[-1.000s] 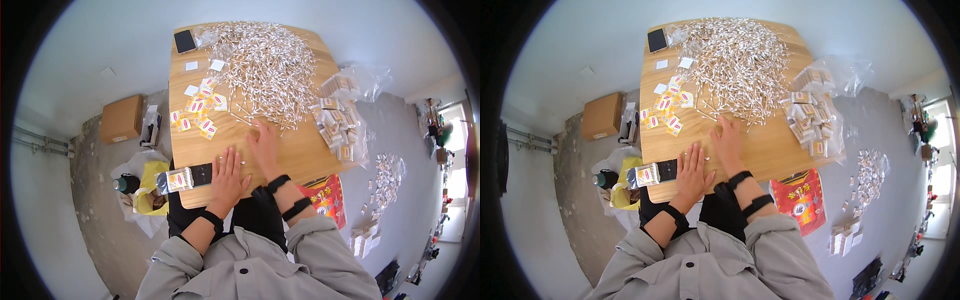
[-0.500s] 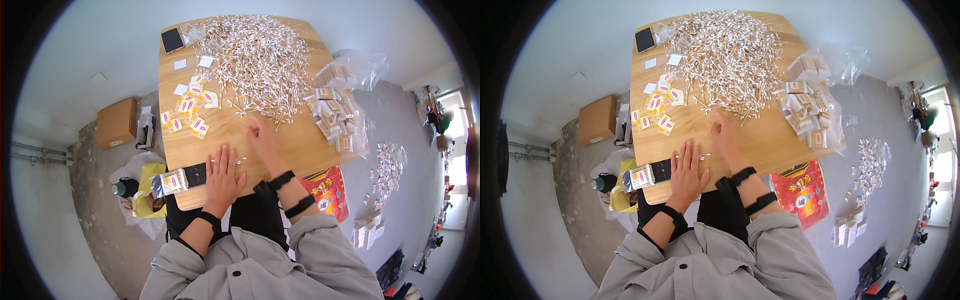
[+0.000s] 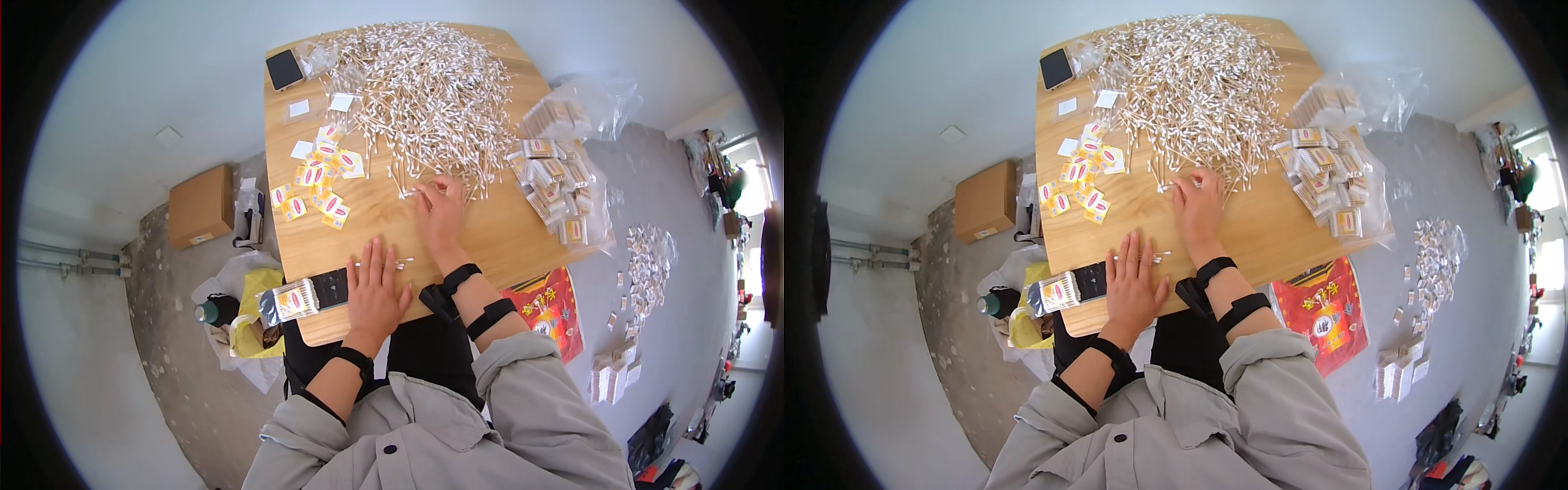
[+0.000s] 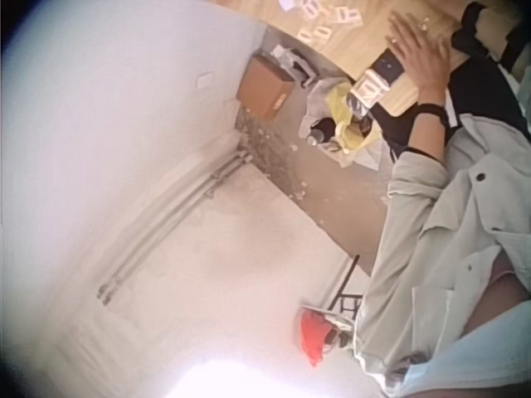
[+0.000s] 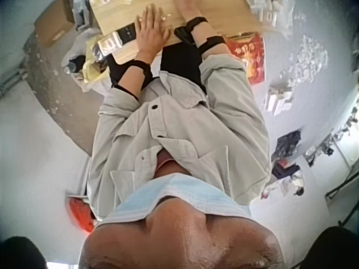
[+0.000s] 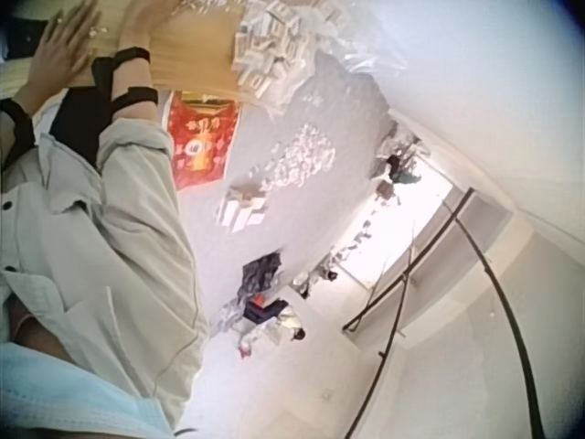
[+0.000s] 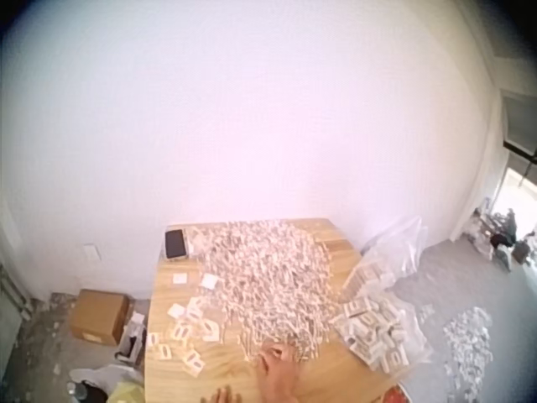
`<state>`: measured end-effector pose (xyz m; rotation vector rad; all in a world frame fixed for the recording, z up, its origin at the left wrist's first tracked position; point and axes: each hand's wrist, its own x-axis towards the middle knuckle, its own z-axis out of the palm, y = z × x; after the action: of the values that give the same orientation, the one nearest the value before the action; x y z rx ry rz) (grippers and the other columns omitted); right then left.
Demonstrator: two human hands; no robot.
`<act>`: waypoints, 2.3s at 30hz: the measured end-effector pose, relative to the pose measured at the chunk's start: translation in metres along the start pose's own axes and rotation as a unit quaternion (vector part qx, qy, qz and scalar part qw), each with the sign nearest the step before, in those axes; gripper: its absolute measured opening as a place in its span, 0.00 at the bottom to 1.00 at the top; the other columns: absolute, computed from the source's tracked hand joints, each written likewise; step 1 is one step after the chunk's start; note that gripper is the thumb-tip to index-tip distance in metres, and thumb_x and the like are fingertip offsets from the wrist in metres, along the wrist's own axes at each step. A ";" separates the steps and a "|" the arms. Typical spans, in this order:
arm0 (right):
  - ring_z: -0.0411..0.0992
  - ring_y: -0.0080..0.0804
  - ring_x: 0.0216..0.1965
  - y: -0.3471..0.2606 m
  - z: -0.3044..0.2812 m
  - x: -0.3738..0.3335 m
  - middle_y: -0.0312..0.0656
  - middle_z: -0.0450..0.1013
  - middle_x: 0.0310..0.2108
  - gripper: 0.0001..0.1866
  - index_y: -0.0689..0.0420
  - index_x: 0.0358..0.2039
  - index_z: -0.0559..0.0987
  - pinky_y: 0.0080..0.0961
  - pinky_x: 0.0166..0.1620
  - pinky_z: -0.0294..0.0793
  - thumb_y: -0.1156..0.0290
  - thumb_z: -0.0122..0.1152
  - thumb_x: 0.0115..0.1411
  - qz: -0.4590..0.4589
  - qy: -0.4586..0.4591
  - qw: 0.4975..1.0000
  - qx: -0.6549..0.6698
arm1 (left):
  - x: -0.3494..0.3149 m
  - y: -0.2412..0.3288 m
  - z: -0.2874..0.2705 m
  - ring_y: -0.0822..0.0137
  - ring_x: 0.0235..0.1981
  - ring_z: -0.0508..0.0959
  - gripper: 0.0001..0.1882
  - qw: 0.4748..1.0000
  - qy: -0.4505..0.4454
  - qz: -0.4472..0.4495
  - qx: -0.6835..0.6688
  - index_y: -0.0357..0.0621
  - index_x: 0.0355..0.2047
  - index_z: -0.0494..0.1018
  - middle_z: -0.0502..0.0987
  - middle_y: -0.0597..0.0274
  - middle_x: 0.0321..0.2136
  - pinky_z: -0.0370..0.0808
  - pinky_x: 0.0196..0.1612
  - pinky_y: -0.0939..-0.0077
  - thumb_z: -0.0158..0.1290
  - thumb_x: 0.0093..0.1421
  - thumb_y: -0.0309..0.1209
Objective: Packing several cotton swabs into small plastic bags and adding a cardboard label.
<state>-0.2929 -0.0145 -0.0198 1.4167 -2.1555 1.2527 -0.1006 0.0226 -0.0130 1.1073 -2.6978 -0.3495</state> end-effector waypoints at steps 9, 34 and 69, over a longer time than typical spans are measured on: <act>0.71 0.45 0.39 -0.009 0.023 0.041 0.44 0.72 0.37 0.08 0.55 0.34 0.78 0.40 0.46 0.68 0.67 0.63 0.56 0.088 -0.191 0.976 -0.064 | 0.000 -0.002 0.001 0.53 0.70 0.49 0.40 1.000 0.011 0.002 -0.019 0.41 0.66 0.55 0.49 0.49 0.69 0.43 0.69 0.48 0.50 0.58 0.48; 0.68 0.39 0.45 -0.006 -0.042 -0.034 0.38 0.71 0.38 0.13 0.50 0.37 0.83 0.37 0.51 0.67 0.69 0.69 0.48 -0.067 -0.241 0.961 0.115 | 0.000 0.001 0.003 0.51 0.71 0.44 0.45 0.999 0.029 -0.031 -0.015 0.31 0.66 0.51 0.48 0.43 0.69 0.41 0.70 0.49 0.50 0.58 0.51; 0.70 0.37 0.41 0.005 -0.032 -0.044 0.39 0.71 0.35 0.06 0.53 0.29 0.81 0.31 0.43 0.71 0.74 0.67 0.48 0.003 -0.229 0.945 0.232 | -0.012 -0.005 0.003 0.52 0.71 0.45 0.42 0.999 0.022 0.038 0.018 0.33 0.66 0.52 0.46 0.46 0.70 0.40 0.69 0.43 0.51 0.60 0.48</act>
<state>-0.2831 0.0383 -0.0316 2.0698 -2.2249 1.6451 -0.0898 0.0283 -0.0186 1.0063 -2.7076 -0.2619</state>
